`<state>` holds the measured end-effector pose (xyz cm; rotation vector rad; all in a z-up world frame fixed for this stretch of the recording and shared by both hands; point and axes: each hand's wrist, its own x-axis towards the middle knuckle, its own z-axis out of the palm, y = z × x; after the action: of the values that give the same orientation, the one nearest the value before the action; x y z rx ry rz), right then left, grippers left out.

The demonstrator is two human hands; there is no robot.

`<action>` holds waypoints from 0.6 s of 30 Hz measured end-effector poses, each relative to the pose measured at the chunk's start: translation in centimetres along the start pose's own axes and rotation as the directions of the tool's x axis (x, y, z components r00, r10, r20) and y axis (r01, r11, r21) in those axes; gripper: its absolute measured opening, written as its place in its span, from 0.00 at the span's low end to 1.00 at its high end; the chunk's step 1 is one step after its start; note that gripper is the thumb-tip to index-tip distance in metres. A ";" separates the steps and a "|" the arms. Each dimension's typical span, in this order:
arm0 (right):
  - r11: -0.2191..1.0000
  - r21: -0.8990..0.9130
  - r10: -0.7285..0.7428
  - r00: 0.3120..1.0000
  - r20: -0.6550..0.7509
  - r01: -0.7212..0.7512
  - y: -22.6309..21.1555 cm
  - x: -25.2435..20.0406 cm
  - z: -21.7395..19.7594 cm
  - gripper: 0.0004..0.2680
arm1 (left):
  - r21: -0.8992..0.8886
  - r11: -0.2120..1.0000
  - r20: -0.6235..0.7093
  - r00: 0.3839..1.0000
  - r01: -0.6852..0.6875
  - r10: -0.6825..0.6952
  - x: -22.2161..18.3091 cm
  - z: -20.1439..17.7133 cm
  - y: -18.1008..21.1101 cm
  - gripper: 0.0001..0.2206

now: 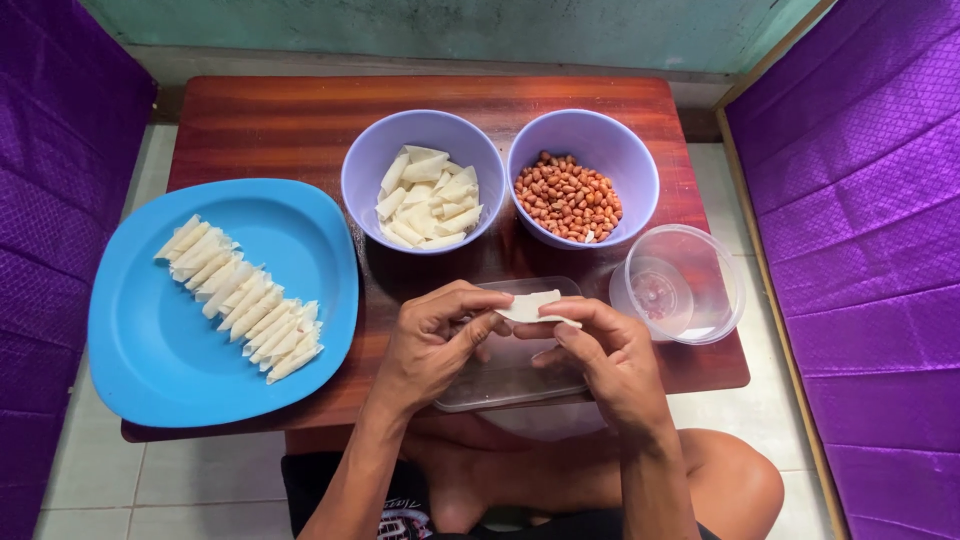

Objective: Assembling and wrapping small food items using peanuts, white strips, and dough wrappers.

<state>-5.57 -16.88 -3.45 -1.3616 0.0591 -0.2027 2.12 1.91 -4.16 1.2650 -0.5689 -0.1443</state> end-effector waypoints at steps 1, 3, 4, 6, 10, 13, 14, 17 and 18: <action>1.000 0.001 0.001 1.000 0.000 -0.001 0.4 0.1 -0.3 0.09 | 0.001 1.000 0.000 1.000 0.001 -0.001 -0.1 -0.2 0.0 0.08; 0.994 0.086 -0.070 0.997 0.042 0.066 1.1 0.4 -0.9 0.13 | -0.004 1.000 0.057 0.998 -0.006 0.006 -0.3 -0.5 -0.1 0.11; 0.994 0.087 -0.070 0.997 0.042 0.066 1.4 0.5 -0.9 0.13 | -0.002 1.000 0.057 0.998 -0.006 0.006 -0.2 -0.5 -0.2 0.11; 0.995 0.051 -0.092 0.995 0.025 0.091 1.8 0.4 -0.9 0.14 | -0.027 1.000 0.053 0.999 0.012 -0.011 -0.2 -0.6 -0.4 0.14; 0.967 -0.212 -0.130 0.990 0.055 0.138 0.5 0.2 -0.2 0.07 | -0.037 0.998 0.013 0.999 0.052 -0.051 -0.3 -0.3 -0.8 0.17; 0.943 -0.259 -0.183 0.975 0.122 0.210 0.4 0.1 -0.4 0.08 | 0.059 0.998 -0.024 0.999 0.037 -0.035 -0.1 -0.5 -0.3 0.13; 0.963 -0.212 -0.154 0.985 0.071 0.166 0.6 0.1 -0.6 0.09 | 0.060 0.998 -0.028 0.999 0.037 -0.035 0.0 -0.4 -0.3 0.10; 0.993 -0.104 -0.057 0.998 0.021 0.059 1.3 0.4 -0.5 0.15 | 0.058 0.997 -0.037 0.999 0.041 -0.039 0.0 -0.3 -0.3 0.08; 0.999 -0.043 0.008 1.000 0.026 -0.007 1.5 0.6 -0.4 0.21 | 0.055 0.997 -0.044 0.998 0.045 -0.043 0.0 -0.3 -0.3 0.07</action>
<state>-4.90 -17.04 -4.97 -1.4064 0.0464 -0.1779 2.33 2.08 -4.52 1.3325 -0.5113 -0.1388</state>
